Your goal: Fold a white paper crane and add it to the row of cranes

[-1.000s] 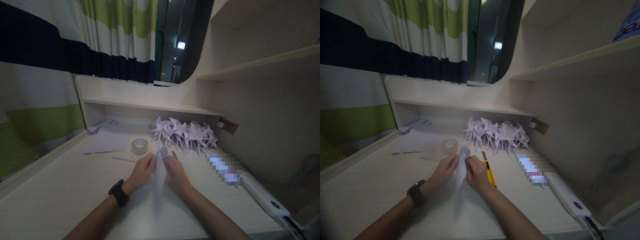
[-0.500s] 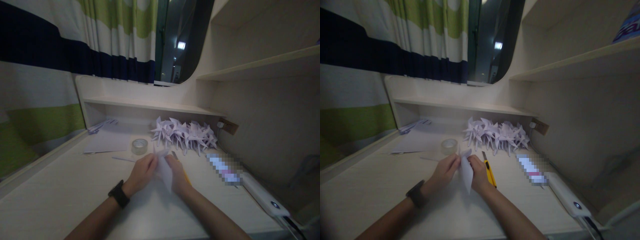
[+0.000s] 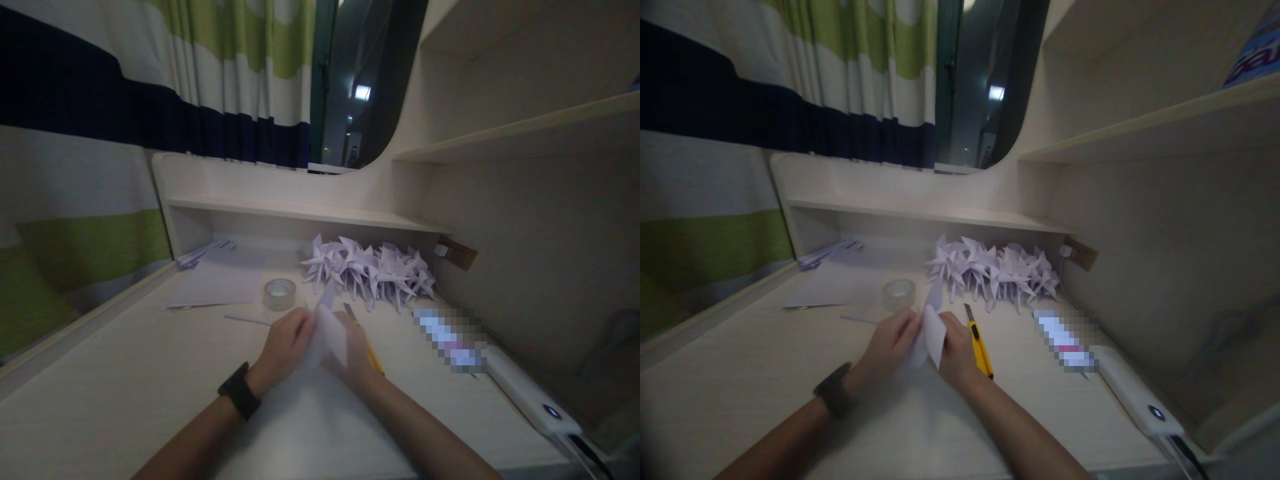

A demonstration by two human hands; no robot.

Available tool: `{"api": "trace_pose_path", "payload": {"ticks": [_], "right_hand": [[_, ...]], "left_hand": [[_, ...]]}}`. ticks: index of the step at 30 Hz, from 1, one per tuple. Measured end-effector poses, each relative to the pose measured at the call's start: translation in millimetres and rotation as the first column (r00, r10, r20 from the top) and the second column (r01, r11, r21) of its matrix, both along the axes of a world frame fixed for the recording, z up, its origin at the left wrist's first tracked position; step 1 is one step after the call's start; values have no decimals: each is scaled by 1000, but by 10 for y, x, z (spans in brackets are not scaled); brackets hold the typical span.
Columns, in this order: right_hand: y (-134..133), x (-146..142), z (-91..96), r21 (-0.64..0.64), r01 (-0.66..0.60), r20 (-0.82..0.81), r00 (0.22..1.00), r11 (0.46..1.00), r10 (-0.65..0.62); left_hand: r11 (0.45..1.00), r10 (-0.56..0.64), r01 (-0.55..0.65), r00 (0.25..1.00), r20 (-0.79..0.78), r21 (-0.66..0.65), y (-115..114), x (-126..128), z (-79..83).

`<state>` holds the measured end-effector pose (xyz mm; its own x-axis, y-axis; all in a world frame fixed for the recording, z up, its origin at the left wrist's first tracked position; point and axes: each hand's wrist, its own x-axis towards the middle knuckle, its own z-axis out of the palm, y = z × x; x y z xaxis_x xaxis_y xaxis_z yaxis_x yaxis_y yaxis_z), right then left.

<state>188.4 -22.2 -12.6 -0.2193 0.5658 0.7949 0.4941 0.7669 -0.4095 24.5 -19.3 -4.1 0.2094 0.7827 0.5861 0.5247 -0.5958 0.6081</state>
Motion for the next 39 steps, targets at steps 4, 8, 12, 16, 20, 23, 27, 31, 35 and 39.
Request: {"api": "trace_pose_path", "payload": {"ticks": [4,8,12,16,20,23,27,31,35,39], "right_hand": [[-30,-34,-2,23,3,7,1000,1000,-3],[-13,-52,-45,34,29,-6,1000,999,-28],[35,-47,-126,37,86,-1,996,996,-86],[40,-55,-136,75,98,1,995,992,-99],[38,-71,-105,101,83,-30,996,991,-80],[49,-71,-103,104,90,-52,995,991,-85],[71,-56,-113,44,120,-96,989,992,-115],[129,-26,-125,-31,145,-179,973,989,-148],[211,16,-157,-167,151,-230,955,974,-187],[265,48,-181,-230,159,-247,945,960,-215]], "left_hand": [[1000,7,-6,999,47,-23,-12,15,6],[999,0,4,997,71,-53,-8,17,6],[996,-7,12,998,63,-84,1,4,6],[996,-22,27,998,58,-87,14,4,-3],[997,-3,7,999,52,-80,24,27,-21],[996,17,-11,998,68,-91,13,35,-18],[995,67,-57,991,117,-82,23,-14,24],[977,209,-208,978,23,-50,163,-195,77],[965,264,-242,894,-363,104,364,-472,63],[985,169,-112,762,-625,129,430,-673,2]]}}
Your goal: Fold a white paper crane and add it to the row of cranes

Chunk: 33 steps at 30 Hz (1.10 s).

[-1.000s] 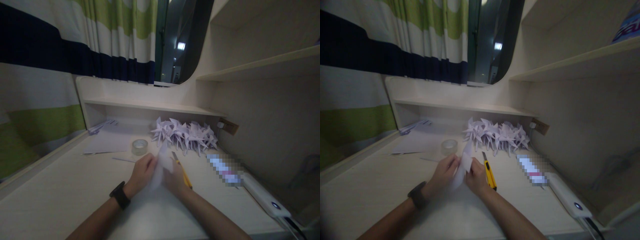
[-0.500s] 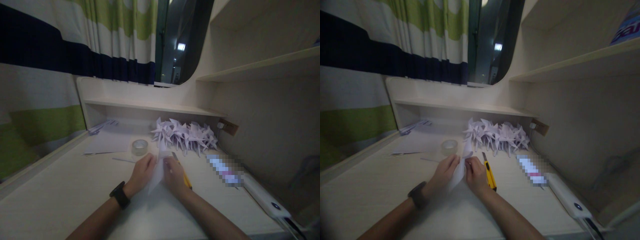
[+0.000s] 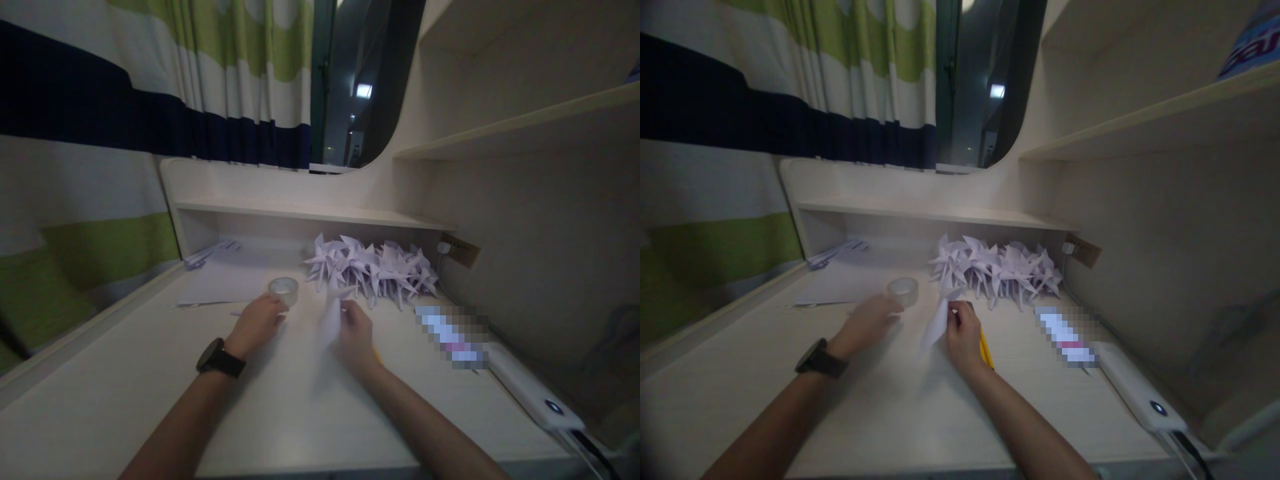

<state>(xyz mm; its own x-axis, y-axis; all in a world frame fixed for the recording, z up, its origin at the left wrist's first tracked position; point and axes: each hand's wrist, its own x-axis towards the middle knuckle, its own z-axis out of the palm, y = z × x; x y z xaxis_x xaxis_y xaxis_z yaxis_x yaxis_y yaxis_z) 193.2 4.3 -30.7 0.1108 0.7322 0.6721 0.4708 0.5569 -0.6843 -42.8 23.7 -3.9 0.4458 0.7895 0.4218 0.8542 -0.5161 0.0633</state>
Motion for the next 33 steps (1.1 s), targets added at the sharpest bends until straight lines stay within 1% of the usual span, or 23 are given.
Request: {"api": "trace_pose_path", "payload": {"ticks": [3,7,9,15,19,21,23,25,28,33], "right_hand": [[11,5,-2,5,1,16,1000,1000,-1],[4,-10,-1,9,-11,39,999,1000,11],[-1,-16,2,6,-21,42,999,1000,21],[-5,-6,24,11,-21,50,999,1000,20],[5,-3,11,10,-22,56,998,1000,22],[8,-6,3,13,-24,61,998,1000,23],[4,-11,3,20,-26,62,998,999,25],[-7,-13,11,24,-35,65,997,999,33],[-27,-11,25,23,-39,72,997,999,38],[-31,-6,15,39,-33,86,996,999,29]], "left_hand": [[999,15,-21,992,-125,-41,-44,-49,-11],[992,109,-121,963,-246,-33,-107,-40,5],[987,138,-155,951,-278,-38,-112,-31,0],[980,151,-176,961,-232,-94,-42,-51,-56],[981,146,-168,967,-207,-93,-5,-80,-83],[971,187,-213,961,-204,-113,-1,-90,-92],[950,233,-268,950,-206,-160,-4,-96,-96],[933,248,-288,949,-195,-215,-11,-98,-98],[935,215,-245,966,-140,-256,-19,-103,-108],[951,163,-185,981,-106,-250,-40,-104,-121]]}}
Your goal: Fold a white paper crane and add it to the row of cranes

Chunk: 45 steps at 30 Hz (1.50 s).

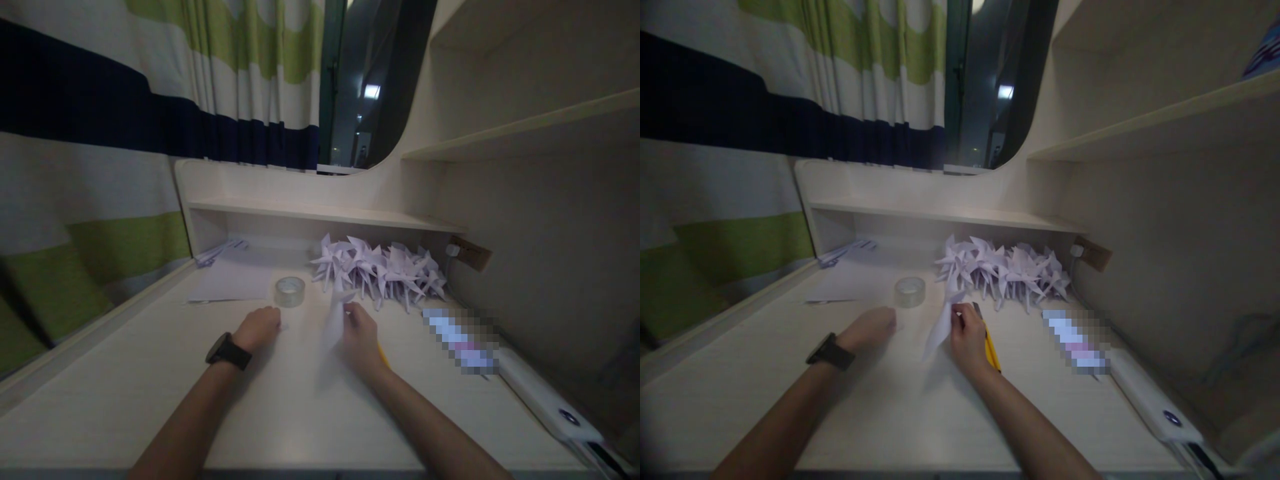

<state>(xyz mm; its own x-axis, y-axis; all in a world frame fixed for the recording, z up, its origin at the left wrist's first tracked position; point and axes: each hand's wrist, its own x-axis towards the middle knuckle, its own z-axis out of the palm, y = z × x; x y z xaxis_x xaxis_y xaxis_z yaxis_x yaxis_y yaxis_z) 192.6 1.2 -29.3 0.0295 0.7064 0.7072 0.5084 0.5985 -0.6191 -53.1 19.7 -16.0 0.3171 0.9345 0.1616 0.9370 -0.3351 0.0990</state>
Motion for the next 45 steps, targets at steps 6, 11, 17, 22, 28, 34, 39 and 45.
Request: {"api": "trace_pose_path", "payload": {"ticks": [6,11,17,22,28,34,39,45], "right_hand": [[20,1,-13,-2,15,1,1000,1000,-15],[37,-3,-31,14,28,9,1000,999,-29],[24,-13,-14,71,-2,99,995,997,-5],[-6,-17,6,87,3,164,986,996,-17],[-36,-25,31,86,-11,197,980,996,-6],[-32,-26,23,84,0,208,978,996,-18],[1,-17,-12,83,7,210,977,997,-24],[-8,-10,-11,98,11,227,973,995,-33]], "left_hand": [[1000,-4,3,997,79,18,-5,69,46],[994,-10,84,699,715,-69,15,289,78],[971,89,187,302,949,-151,-131,595,122],[955,107,242,252,962,-169,-178,636,118],[931,145,293,247,958,-216,-200,647,122],[927,145,307,232,962,-214,-208,657,129],[924,132,319,248,960,-210,-207,650,126],[942,-16,321,339,941,-100,-209,650,156]]}}
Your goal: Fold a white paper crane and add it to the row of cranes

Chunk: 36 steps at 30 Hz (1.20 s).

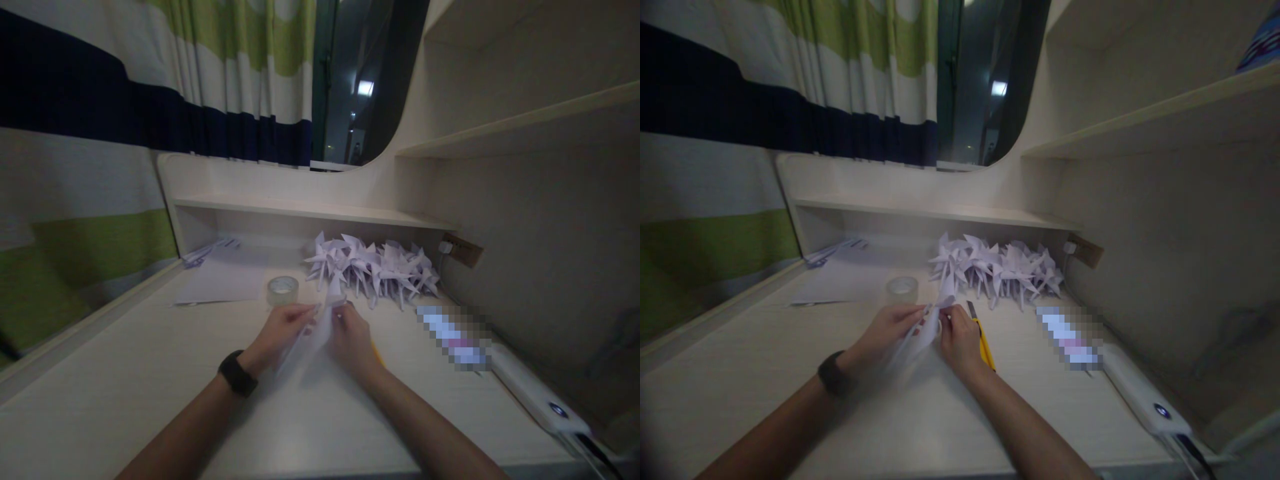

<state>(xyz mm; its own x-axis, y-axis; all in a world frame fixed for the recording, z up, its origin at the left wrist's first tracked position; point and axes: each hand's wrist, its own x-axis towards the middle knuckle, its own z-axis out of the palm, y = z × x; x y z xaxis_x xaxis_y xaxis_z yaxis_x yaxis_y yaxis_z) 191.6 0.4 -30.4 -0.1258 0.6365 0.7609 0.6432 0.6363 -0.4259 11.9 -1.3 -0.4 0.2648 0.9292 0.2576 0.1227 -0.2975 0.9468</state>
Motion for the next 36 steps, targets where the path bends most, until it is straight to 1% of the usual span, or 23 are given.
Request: {"api": "trace_pose_path", "payload": {"ticks": [3,5,9,14,16,18,20,23,25,29,34,36], "right_hand": [[-14,5,6,-3,35,30,999,999,-35],[-15,11,2,14,66,65,996,998,-67],[-18,15,-5,53,82,119,989,995,-88],[-45,-5,-9,77,113,127,984,991,-123],[-46,-10,-22,80,125,122,983,989,-135],[-39,-10,-39,84,121,123,984,989,-130],[-31,-9,-51,91,120,120,984,989,-131],[-33,-14,-44,108,123,104,985,986,-134],[-49,-22,-22,118,115,97,987,986,-126],[-98,-38,26,113,93,61,993,989,-101],[-122,-61,14,29,76,-38,996,997,-75],[-119,-65,-5,6,80,-61,995,997,-79]], "left_hand": [[984,48,-23,989,-137,174,16,-5,-3],[967,97,-47,977,-190,252,14,-5,-4],[946,154,-67,954,-257,318,-29,5,16],[928,145,-29,946,-289,370,-60,7,26],[929,136,-18,946,-294,370,-56,7,10],[942,117,-18,954,-276,336,-48,9,-7],[965,72,-16,976,-206,261,-39,13,-18],[990,23,-16,998,-50,139,-29,18,-11],[994,22,-22,1000,1,104,-24,20,1],[991,55,-53,998,-17,127,-16,18,10],[978,100,-92,994,-33,190,-26,14,11],[971,97,-82,994,-57,226,-35,9,23]]}}
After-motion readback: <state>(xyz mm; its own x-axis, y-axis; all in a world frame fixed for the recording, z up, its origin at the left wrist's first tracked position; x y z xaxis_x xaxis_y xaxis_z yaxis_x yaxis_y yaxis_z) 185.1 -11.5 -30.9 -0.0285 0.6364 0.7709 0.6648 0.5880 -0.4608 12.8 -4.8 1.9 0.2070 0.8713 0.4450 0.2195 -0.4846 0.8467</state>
